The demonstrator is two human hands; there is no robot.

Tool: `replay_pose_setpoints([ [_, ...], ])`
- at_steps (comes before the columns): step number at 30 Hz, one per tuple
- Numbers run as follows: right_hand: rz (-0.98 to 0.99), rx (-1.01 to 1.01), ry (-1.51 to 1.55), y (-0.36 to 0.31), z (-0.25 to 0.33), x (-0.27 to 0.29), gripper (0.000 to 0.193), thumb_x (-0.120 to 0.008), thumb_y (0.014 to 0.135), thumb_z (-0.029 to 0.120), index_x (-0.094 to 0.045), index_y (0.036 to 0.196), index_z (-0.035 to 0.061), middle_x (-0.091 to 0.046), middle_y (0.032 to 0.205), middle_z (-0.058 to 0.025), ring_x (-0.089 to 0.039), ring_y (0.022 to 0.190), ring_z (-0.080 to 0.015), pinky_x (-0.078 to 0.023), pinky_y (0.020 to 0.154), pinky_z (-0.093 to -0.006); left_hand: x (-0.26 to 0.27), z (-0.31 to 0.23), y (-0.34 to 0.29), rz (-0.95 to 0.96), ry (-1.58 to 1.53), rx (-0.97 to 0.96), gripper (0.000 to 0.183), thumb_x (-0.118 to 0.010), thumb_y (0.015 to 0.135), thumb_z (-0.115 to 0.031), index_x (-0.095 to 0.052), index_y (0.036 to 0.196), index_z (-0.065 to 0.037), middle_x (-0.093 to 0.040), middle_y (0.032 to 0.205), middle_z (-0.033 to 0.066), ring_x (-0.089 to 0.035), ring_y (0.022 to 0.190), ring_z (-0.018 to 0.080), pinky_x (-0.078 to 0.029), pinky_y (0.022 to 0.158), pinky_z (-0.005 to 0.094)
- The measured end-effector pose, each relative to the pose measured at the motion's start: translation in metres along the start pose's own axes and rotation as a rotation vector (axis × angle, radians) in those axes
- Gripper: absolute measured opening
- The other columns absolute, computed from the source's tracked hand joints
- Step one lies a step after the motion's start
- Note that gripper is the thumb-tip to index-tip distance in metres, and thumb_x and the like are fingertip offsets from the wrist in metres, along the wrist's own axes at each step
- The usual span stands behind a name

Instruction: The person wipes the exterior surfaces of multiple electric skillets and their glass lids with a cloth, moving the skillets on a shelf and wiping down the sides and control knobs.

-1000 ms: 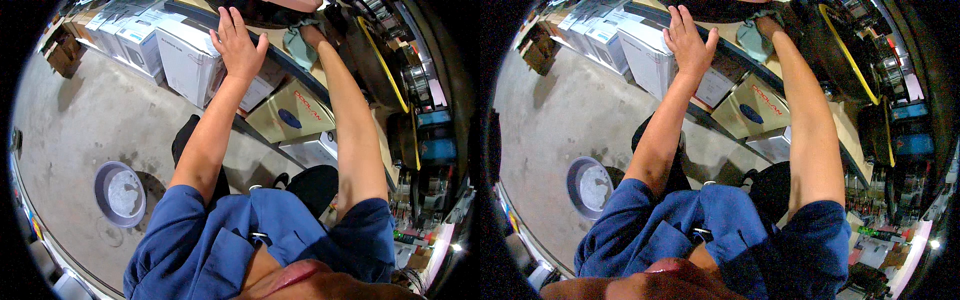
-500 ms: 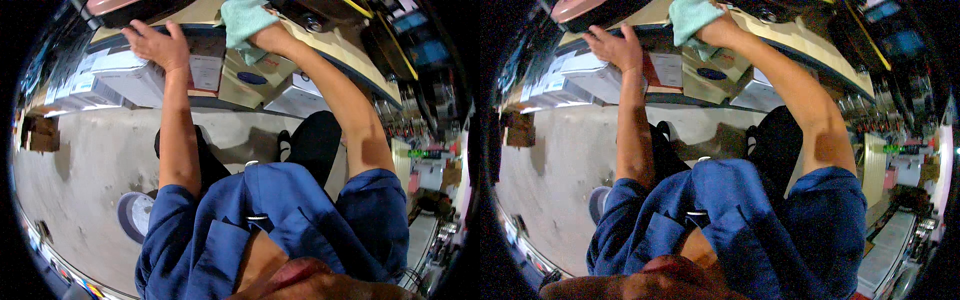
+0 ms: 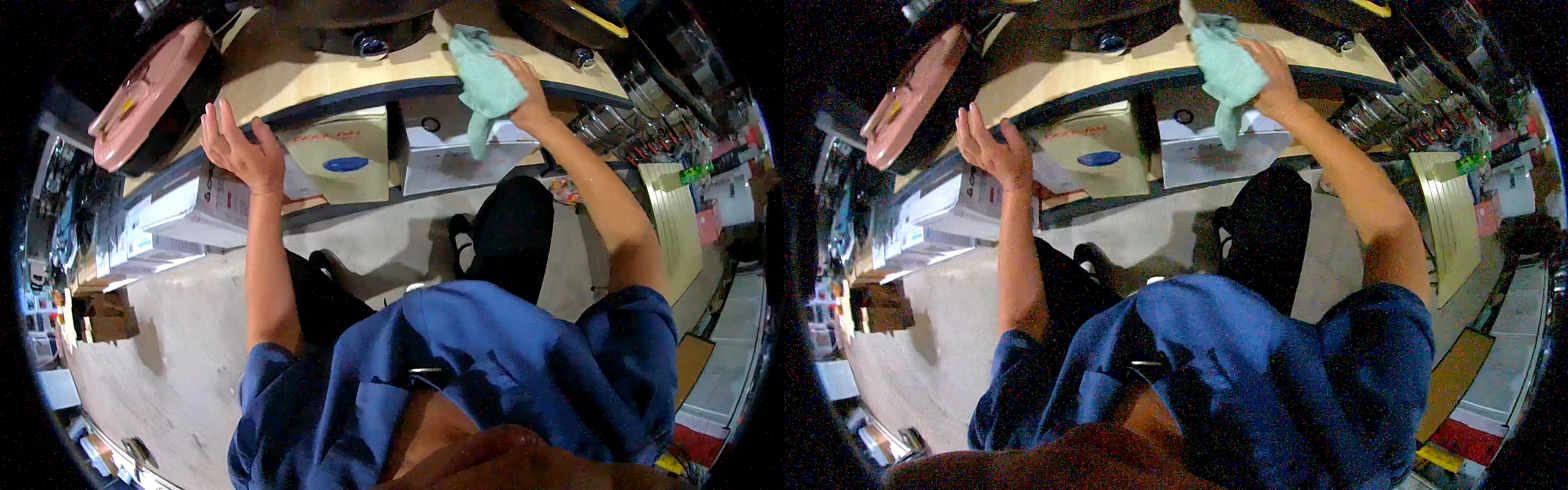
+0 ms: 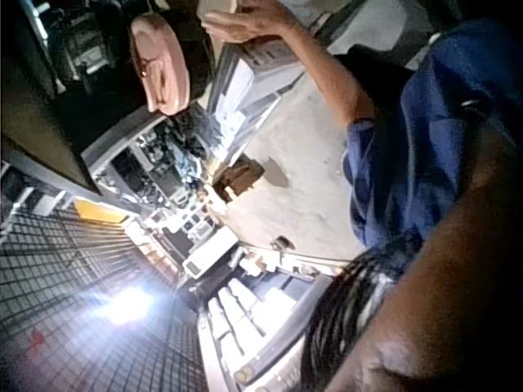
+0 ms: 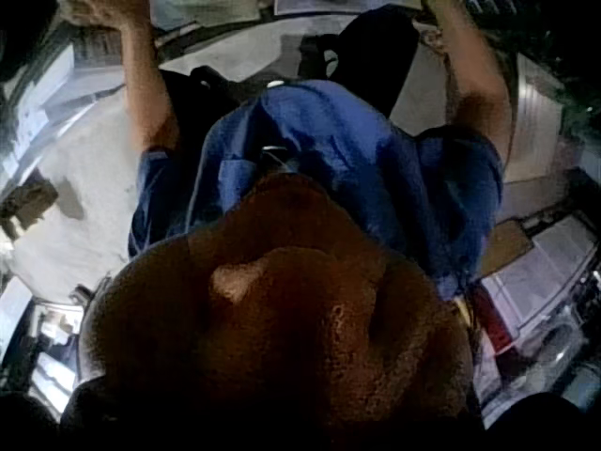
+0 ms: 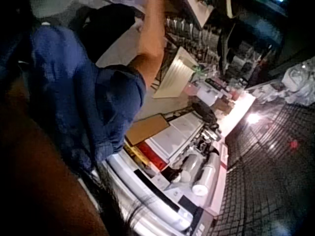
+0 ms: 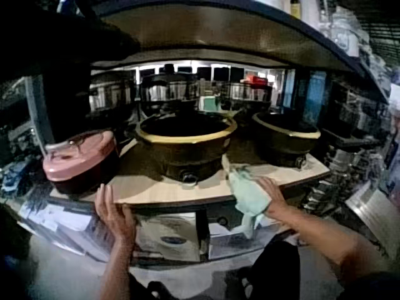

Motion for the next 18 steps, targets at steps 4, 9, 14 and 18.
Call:
replay_pose_setpoints([
  [4,0.236,-0.259,-0.058,0.029,-0.064,-0.017,0.047,-0.065,0.084,0.026,-0.065,0.127,0.0078,-0.063,0.132,-0.0166,-0.054,0.126,-0.0373,-0.043,0.104,-0.0482,-0.027,-0.003,0.041,0.225,0.045,-0.065,0.051,-0.064,0.095,-0.026,-0.056,0.142,-0.008,-0.058,0.142,0.0154,-0.049,0.135,0.0357,-0.031,0.116,0.0523],
  [9,0.392,-0.516,-0.292,0.079,-0.049,-0.055,0.050,-0.042,0.099,0.042,-0.068,0.131,0.0128,-0.059,0.142,-0.0205,-0.053,0.131,-0.0427,-0.033,0.111,-0.0629,-0.088,0.000,0.051,0.543,0.179,-0.133,0.042,-0.059,0.096,-0.030,-0.061,0.133,-0.010,-0.063,0.133,0.0113,-0.053,0.131,0.0315,-0.033,0.114,0.0517],
  [14,0.605,-0.286,-0.019,0.136,-0.079,-0.111,0.049,-0.043,0.102,0.040,-0.063,0.135,0.0091,-0.064,0.134,-0.0210,-0.060,0.125,-0.0371,-0.040,0.109,-0.0543,-0.096,0.005,0.047,0.829,0.073,0.062,0.040,-0.056,0.097,-0.031,-0.067,0.125,-0.004,-0.067,0.125,0.0173,-0.059,0.118,0.0369,-0.044,0.104,0.0472],
  [18,0.166,-0.184,-0.150,0.167,-0.110,-0.121,0.043,-0.052,0.098,0.036,-0.070,0.125,0.0079,-0.067,0.130,-0.0190,-0.065,0.117,-0.0376,-0.051,0.101,-0.0466,-0.098,0.001,0.047,0.871,0.003,0.148,0.038,-0.057,0.098,-0.031,-0.070,0.119,-0.002,-0.068,0.121,0.0185,-0.061,0.116,0.0374,-0.047,0.101,0.0436],
])
Point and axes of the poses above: each hand's wrist, its own y-axis towards the middle knuckle, its own x-axis out of the back of the hand, z = x × y, the point moved 4 cm from there along y, towards the middle knuckle
